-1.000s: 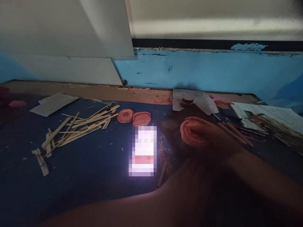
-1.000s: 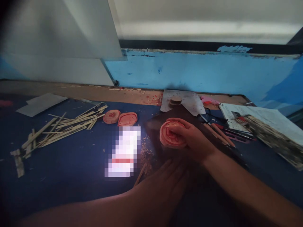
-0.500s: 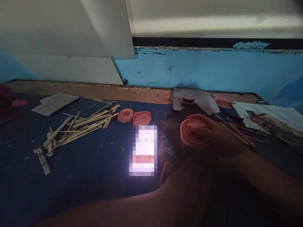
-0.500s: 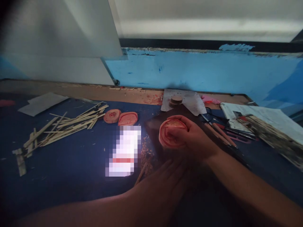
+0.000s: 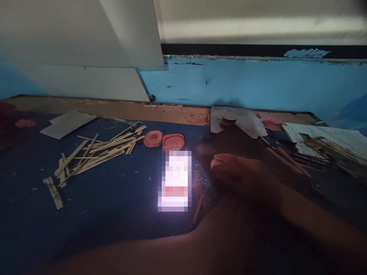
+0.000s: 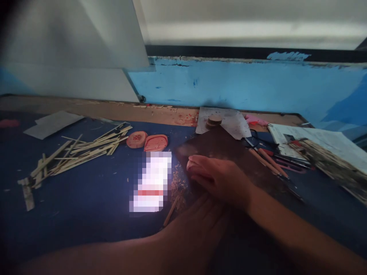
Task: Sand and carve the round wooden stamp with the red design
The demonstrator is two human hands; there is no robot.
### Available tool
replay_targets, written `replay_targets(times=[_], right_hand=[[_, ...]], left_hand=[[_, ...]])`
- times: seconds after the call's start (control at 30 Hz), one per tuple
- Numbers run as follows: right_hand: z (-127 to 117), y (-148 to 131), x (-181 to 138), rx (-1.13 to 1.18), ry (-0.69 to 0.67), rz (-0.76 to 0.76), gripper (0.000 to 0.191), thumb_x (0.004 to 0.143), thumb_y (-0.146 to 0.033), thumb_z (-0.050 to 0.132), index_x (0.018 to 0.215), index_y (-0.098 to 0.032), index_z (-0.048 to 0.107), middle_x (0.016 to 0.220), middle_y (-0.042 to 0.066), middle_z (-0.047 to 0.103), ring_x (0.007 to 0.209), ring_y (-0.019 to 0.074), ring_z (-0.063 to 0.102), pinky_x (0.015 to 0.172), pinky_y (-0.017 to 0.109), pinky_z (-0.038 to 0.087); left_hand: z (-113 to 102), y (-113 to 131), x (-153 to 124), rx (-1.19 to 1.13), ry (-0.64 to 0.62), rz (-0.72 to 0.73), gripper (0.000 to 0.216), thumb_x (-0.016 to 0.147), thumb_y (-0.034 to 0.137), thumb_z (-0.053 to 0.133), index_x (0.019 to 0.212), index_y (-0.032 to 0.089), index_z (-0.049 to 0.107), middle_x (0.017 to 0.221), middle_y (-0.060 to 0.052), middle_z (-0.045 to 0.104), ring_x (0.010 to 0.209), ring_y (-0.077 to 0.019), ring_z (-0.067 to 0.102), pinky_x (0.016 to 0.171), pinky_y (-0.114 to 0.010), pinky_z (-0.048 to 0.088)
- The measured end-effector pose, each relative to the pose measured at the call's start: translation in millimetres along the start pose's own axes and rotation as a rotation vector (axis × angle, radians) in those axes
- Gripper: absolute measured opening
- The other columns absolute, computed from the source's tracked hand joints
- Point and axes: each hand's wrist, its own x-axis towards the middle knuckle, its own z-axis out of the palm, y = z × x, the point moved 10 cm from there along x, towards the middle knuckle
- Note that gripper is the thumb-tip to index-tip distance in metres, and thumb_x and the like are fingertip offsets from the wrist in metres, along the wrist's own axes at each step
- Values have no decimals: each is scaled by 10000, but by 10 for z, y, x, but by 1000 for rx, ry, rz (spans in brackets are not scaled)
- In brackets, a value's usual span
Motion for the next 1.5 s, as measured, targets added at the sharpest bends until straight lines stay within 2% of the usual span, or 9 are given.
replay_targets(times=[0.1,0.23,0.37,0.47,0.83,1.03,1.17,1.3,1.5], right_hand=[[-43,-4,1,3,99,-16,297,999,-308,614,1292,-260,601,1269,40,766,1120,223,749,944,342,608],[90,-32,13,88,-5,-17,369,990,-327,638,1350,-282,567,1272,17,763,1114,203,748,941,318,612],[29,-21,20,42,56,-20,339,1014,-313,594,1348,-262,561,1298,45,750,1157,215,730,979,349,599],[76,-2,38,83,-3,13,391,997,-333,627,1374,-280,538,1303,23,747,1135,198,737,958,325,604],[-174,361,55,-88,60,241,398,956,-342,667,1331,-259,562,1155,18,795,962,235,787,824,331,632],[-137,302,25,-17,47,290,409,931,-328,696,1314,-268,564,1168,16,787,997,250,777,847,362,622],[-12,130,53,142,-36,213,398,962,-280,657,1346,-308,554,1236,-1,765,1078,220,756,907,342,608],[-123,205,89,9,59,245,304,973,-273,630,1276,-274,604,1232,44,765,1092,271,749,912,401,601],[-89,231,103,95,23,237,353,960,-283,647,1307,-281,583,1202,21,777,1029,234,768,883,350,609]], left_hand=[[-52,-2,-25,13,-2,-50,872,991,501,455,1646,80,62,1716,-193,198,1596,-375,142,1288,-540,206],[-87,17,-44,34,-35,-66,807,1003,512,416,1650,114,143,1720,-142,224,1588,-373,180,1297,-521,205],[-194,64,-31,40,32,-34,828,1012,528,403,1641,57,144,1727,-157,187,1602,-313,154,1313,-442,179],[-204,61,-26,90,28,-62,730,1035,507,369,1636,115,234,1719,-107,247,1606,-291,148,1310,-427,187],[-235,62,-50,377,80,-70,561,1074,375,300,1517,56,429,1594,-167,473,1489,-300,432,1234,-397,318],[-340,-232,-119,344,76,-377,1041,929,780,376,1534,-67,349,1570,-342,399,1489,-461,376,1215,-521,337],[-349,-235,-107,324,127,-337,900,949,703,402,1556,39,385,1535,-267,504,1470,-406,440,1222,-519,323],[-272,-284,-101,336,51,-372,995,950,767,330,1518,-44,414,1551,-329,437,1483,-453,392,1194,-531,359],[-269,-255,-98,346,25,-350,1066,924,821,325,1528,-54,399,1569,-348,386,1500,-463,348,1229,-525,311]])
